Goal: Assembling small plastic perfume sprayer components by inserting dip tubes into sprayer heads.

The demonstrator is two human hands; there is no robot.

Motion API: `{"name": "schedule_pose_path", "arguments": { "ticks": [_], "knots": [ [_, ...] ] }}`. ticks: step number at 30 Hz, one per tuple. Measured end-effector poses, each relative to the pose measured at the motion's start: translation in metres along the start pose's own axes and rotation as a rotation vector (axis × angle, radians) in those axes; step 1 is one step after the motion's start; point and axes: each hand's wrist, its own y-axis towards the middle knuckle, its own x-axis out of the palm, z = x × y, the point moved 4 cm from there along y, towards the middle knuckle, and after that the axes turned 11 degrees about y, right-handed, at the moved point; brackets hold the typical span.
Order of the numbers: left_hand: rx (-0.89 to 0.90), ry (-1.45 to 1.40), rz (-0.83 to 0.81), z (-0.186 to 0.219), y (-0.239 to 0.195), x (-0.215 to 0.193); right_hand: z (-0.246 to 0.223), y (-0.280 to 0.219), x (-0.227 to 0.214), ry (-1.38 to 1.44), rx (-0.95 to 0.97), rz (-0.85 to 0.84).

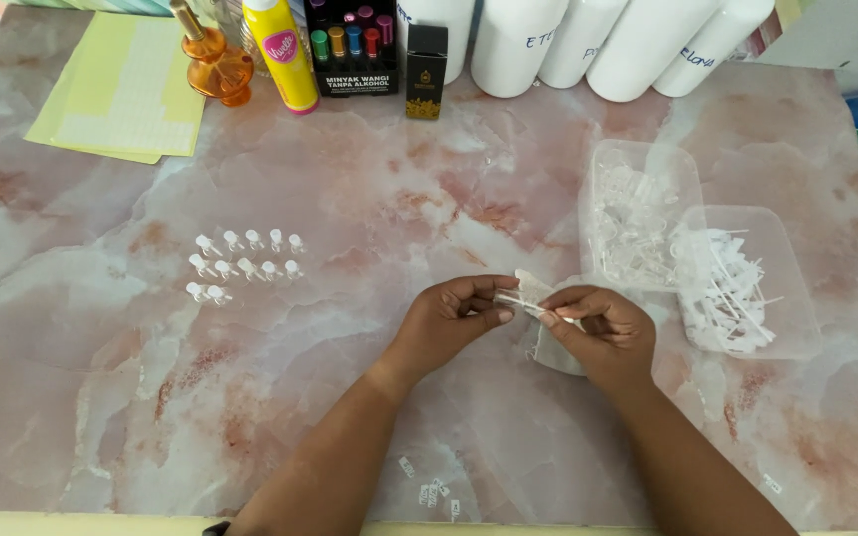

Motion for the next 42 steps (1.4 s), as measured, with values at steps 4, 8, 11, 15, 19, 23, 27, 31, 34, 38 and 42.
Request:
{"name": "schedule_pose_path", "arguments": {
  "ticks": [4,8,11,15,19,23,27,31,34,38,42],
  "knots": [
    [-0.038,0.081,-0.064,-0.008,0.001,0.003,0.022,0.000,-0.019,0.135,0.074,0.003],
    [-0.030,0.212,-0.146,0.006,-0.004,0.006,0.012,0.002,-0.010,0.047,0.043,0.015],
    [-0.013,0.380,-0.120,0.011,-0.005,0.004,0.012,-0.003,-0.004,-0.044,0.042,0.006],
    [-0.050,0.526,-0.075,0.016,-0.007,0.002,0.016,-0.006,-0.006,0.040,0.112,0.006],
    [0.001,0.537,-0.063,0.019,-0.007,0.003,0.010,-0.003,-0.001,-0.033,0.047,0.036],
    [0.037,0.488,-0.021,0.017,-0.007,0.001,0.008,0.000,0.001,-0.201,0.016,0.026],
    [0.124,0.514,0.036,0.021,-0.005,-0.001,0.014,0.003,-0.005,-0.254,0.015,0.030],
    [0.193,0.592,0.070,0.013,-0.002,-0.001,0.010,-0.001,0.004,-0.430,-0.039,0.055],
    [0.239,0.610,0.098,0.015,-0.002,-0.002,0.012,0.001,-0.002,-0.337,-0.011,0.019],
    [0.292,0.624,0.142,0.016,-0.004,0.000,-0.005,0.001,0.006,-0.493,-0.082,0.062],
    [0.359,0.631,0.171,0.013,-0.003,0.000,0.000,-0.001,0.002,-0.529,-0.124,0.039]
  ]
}}
